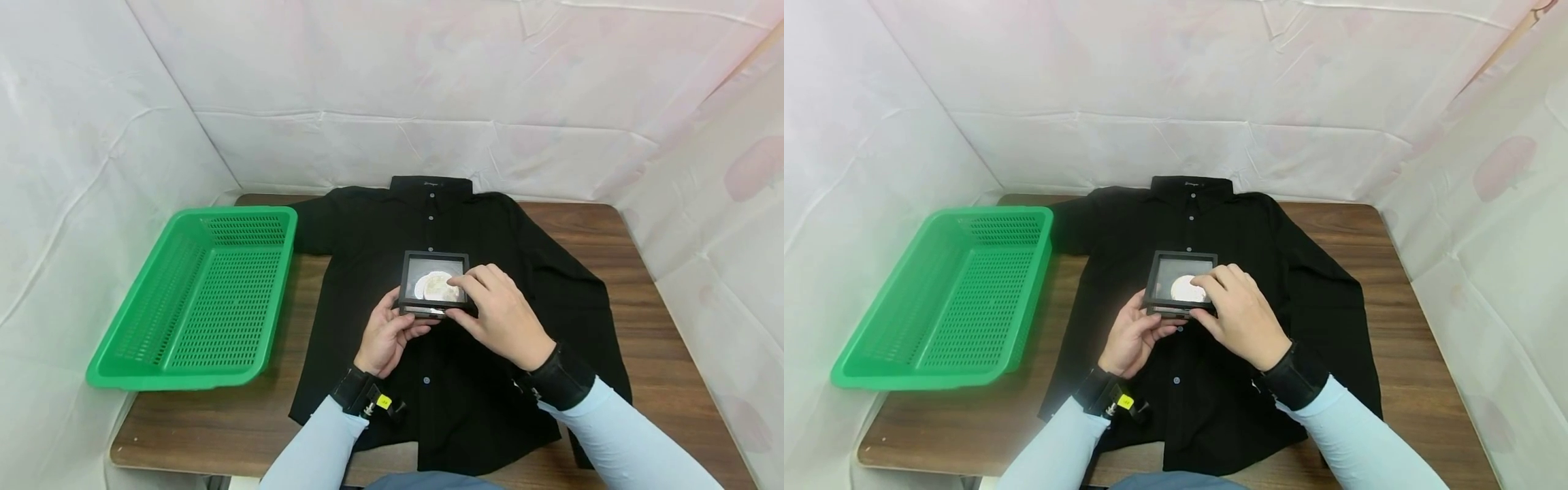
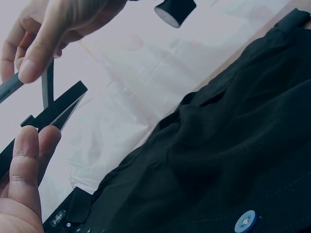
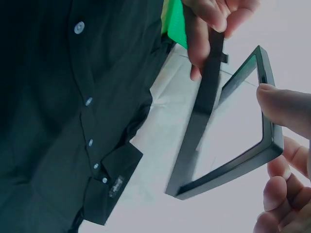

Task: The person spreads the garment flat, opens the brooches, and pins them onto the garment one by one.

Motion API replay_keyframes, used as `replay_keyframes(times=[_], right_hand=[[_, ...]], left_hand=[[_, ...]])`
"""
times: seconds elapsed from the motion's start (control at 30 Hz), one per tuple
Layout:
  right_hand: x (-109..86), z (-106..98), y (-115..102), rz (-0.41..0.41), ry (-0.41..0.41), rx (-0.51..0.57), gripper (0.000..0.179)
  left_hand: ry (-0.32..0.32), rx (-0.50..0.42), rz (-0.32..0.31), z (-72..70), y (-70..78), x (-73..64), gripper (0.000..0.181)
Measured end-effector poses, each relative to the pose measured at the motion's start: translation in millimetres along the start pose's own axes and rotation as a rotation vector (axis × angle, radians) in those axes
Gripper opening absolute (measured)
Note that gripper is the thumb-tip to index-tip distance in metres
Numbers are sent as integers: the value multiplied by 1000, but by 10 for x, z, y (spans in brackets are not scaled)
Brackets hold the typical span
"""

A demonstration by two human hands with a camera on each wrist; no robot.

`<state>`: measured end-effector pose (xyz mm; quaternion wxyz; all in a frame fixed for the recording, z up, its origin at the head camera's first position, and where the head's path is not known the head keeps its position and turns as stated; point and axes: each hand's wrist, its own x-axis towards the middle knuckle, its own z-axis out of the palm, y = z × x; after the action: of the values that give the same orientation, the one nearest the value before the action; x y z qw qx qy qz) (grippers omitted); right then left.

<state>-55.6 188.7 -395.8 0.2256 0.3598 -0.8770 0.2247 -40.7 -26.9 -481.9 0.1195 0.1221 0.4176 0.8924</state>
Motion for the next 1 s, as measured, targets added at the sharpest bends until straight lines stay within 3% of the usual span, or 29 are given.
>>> replay_keyframes(times=[0.5,0.77,1.0], right_hand=[[226,-270,129,-110,105,-38,17],[373,-431,214,-141,131,-96,16],[502,-533,368,-143,131,-120,16]], left_hand=[[25,43,-63,56,-13,-35,58],[-18,39,-68,96,1,-69,57],[-62,94,-84,122,46,-85,59]])
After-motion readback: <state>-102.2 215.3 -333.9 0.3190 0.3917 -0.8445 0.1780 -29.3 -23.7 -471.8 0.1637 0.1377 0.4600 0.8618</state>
